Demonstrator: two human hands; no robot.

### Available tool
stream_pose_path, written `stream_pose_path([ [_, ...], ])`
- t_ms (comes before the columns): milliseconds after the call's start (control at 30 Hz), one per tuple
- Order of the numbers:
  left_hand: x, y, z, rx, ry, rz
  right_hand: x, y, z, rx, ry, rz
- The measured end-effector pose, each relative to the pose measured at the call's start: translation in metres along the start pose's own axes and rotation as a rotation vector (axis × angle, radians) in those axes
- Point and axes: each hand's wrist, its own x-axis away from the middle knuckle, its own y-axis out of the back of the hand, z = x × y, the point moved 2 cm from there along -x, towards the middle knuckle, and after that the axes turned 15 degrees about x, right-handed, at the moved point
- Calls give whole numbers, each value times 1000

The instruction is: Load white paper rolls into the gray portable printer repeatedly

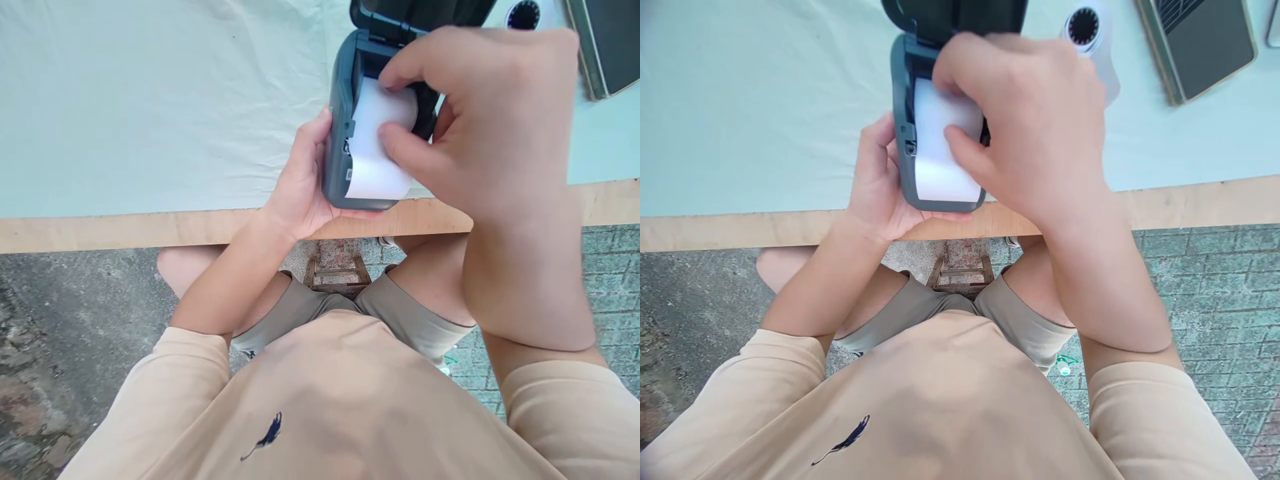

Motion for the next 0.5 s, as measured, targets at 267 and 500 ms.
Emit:
stream_pose_path([
  [267, -4, 4, 3, -3, -3, -13, 0, 4, 4, -9, -60, 71],
  [500, -2, 0, 1, -30, 34, -24, 9, 14, 5, -11, -3, 34],
])
